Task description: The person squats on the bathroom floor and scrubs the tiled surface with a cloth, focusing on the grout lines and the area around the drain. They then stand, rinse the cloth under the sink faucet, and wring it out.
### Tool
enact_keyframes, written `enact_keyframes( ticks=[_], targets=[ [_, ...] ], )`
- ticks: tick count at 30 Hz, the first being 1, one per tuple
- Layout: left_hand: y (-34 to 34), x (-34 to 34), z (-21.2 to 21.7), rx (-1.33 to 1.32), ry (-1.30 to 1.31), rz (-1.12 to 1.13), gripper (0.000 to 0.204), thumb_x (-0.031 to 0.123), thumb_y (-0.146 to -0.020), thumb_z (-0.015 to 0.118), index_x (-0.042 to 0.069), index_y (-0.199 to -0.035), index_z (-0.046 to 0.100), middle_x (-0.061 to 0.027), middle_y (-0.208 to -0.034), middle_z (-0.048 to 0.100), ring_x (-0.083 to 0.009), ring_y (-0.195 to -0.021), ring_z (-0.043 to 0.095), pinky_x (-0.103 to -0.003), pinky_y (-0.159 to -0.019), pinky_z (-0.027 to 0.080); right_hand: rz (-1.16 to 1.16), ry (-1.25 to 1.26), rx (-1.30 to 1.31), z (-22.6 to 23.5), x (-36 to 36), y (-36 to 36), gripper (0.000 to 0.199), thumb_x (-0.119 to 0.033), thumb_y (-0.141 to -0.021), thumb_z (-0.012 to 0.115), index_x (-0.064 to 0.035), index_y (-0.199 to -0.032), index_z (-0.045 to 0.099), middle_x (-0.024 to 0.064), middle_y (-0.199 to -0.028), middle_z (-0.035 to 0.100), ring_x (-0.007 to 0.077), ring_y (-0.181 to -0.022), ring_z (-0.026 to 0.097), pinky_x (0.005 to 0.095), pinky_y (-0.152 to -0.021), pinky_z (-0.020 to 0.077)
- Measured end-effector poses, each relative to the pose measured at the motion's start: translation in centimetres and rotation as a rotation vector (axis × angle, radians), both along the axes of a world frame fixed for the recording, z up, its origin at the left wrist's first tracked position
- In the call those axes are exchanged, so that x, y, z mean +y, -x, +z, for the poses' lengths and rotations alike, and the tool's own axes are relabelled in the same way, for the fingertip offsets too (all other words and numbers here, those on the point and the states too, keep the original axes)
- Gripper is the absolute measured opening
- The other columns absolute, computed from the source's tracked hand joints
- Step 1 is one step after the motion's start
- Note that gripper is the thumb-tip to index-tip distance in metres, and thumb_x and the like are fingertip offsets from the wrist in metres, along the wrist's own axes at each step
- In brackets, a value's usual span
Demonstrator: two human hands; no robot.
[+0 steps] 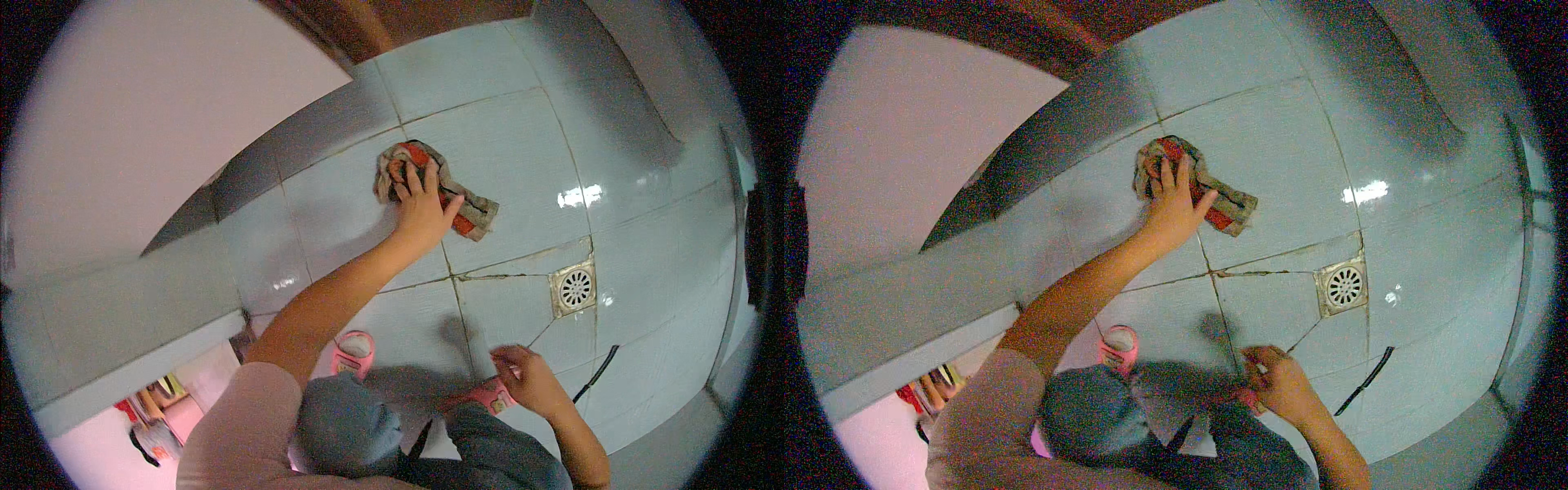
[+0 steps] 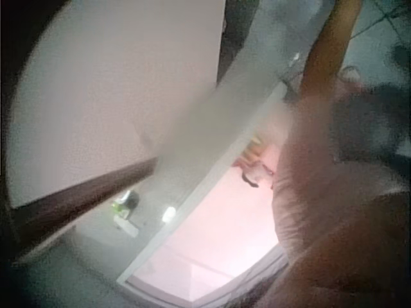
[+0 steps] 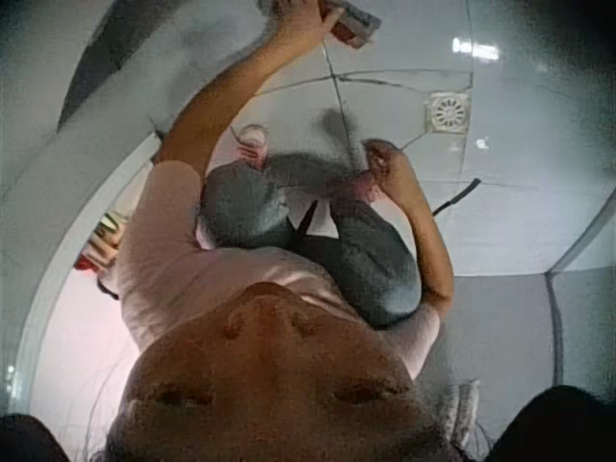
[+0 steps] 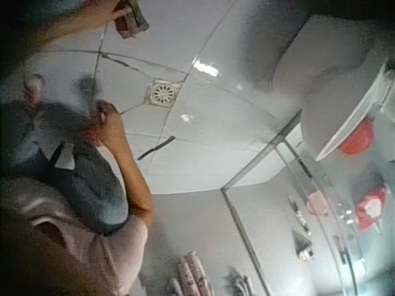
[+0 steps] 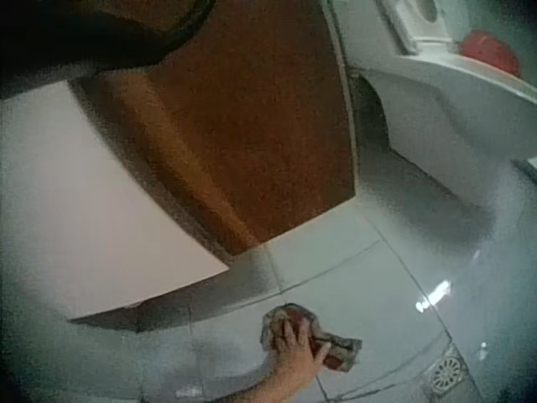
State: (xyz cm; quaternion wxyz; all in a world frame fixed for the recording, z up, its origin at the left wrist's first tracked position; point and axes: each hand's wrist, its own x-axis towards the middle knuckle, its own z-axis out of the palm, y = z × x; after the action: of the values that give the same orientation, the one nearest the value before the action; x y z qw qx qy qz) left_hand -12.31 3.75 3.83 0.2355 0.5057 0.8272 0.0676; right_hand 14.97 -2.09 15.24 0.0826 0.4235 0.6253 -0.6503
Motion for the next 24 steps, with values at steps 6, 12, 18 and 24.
enact_keyframes(
  ticks=[6, 12, 18, 24],
  targets=[
    [2.9, 4.8, -5.4, 0.104, -0.343, -0.369, 0.081, 0.034, -0.074, 0.063, 0.008, -0.137, 0.019, -0.0266, -0.137, 0.022, -0.0508, -0.122, 0.021, -0.053, -0.104, 0.015, -0.537, 0.206, -0.209, 2.2, -6.9, -7.6, 0.016, -0.010, -0.085, 0.053, 0.0035, -0.092, 0.057, 0.0145, -0.089, 0.061, 0.0216, -0.077, 0.061, 0.0302, -0.070, 0.0473],
    [4.1, 13.1, -6.3, 0.228, -0.462, -0.507, 0.070, 0.033, -0.076, 0.056, 0.009, -0.135, 0.026, -0.0201, -0.138, 0.026, -0.0471, -0.125, 0.020, -0.058, -0.102, 0.012, -0.627, 0.340, -0.262, 4.8, -8.4, -8.0, 0.020, -0.014, -0.091, 0.050, 0.0007, -0.102, 0.055, 0.0094, -0.089, 0.061, 0.0160, -0.083, 0.059, 0.0261, -0.076, 0.0457],
    [4.3, 18.6, -8.4, 0.304, -0.591, -0.519, 0.051, 0.028, -0.081, 0.048, 0.014, -0.129, 0.039, -0.0204, -0.138, 0.025, -0.0442, -0.128, 0.016, -0.061, -0.100, 0.011, -0.816, 0.407, -0.197, 4.9, -8.4, -5.8, 0.017, -0.010, -0.091, 0.047, 0.0008, -0.101, 0.055, 0.0075, -0.084, 0.061, 0.0145, -0.080, 0.058, 0.0253, -0.075, 0.0450],
    [11.1, 23.9, -10.0, 0.532, -0.516, -0.370, 0.049, 0.022, -0.080, 0.049, 0.016, -0.128, 0.040, -0.0161, -0.131, 0.035, -0.0385, -0.120, 0.032, -0.058, -0.093, 0.029, -0.844, 0.408, -0.292, 6.3, -5.7, -3.0, 0.016, -0.011, -0.091, 0.047, -0.0004, -0.098, 0.056, 0.0060, -0.087, 0.060, 0.0141, -0.082, 0.057, 0.0254, -0.076, 0.0442]
  ],
)
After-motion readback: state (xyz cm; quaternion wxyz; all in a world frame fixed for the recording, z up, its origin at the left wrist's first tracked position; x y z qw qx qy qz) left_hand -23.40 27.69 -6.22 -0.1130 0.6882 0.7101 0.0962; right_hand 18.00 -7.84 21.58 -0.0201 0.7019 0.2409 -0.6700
